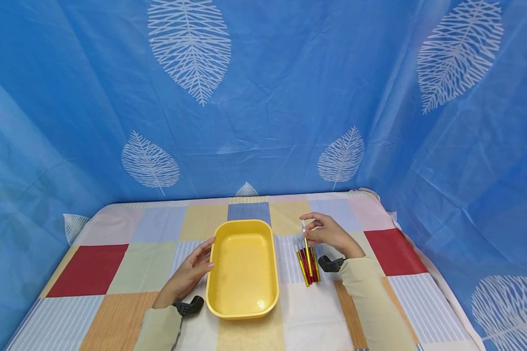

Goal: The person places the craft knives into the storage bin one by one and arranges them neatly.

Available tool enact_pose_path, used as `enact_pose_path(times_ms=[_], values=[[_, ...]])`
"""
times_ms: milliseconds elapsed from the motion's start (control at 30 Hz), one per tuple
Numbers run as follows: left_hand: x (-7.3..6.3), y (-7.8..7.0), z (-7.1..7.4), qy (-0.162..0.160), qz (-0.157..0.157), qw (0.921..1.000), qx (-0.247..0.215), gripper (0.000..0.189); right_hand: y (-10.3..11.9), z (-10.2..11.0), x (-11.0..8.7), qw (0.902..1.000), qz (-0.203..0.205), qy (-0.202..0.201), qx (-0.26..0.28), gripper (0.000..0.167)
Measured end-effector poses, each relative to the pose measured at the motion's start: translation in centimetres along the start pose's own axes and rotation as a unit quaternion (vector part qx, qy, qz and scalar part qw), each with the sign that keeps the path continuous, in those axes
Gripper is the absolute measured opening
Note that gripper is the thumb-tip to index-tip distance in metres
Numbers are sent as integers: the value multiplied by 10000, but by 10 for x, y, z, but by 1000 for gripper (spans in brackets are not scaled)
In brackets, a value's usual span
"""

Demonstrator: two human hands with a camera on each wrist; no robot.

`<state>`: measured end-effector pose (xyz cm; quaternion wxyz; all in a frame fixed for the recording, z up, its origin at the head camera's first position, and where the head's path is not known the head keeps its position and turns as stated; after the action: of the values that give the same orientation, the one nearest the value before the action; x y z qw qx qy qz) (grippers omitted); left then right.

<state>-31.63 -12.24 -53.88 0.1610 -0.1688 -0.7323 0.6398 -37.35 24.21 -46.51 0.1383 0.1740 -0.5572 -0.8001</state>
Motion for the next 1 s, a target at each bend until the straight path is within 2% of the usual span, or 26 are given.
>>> enact_pose_path(times_ms=[733,1000], values=[[0,3,1,-53,-31,10000,78,77,32,-51,16,9991,319,122,234,55],[0,3,2,-51,-29,10000,42,78,43,-70,26,9983,374,297,321,55]])
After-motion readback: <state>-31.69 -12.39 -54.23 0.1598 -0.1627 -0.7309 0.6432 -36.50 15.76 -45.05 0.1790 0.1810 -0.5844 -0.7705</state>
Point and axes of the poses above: each hand's wrist, its own x-axis towards the middle knuckle, its own z-axis out of the back of the hand, y = z × x, the point moved 8 cm from there along x, towards the middle knuckle, and after that the axes turned 3 degrees about y, right-handed, at the moved point
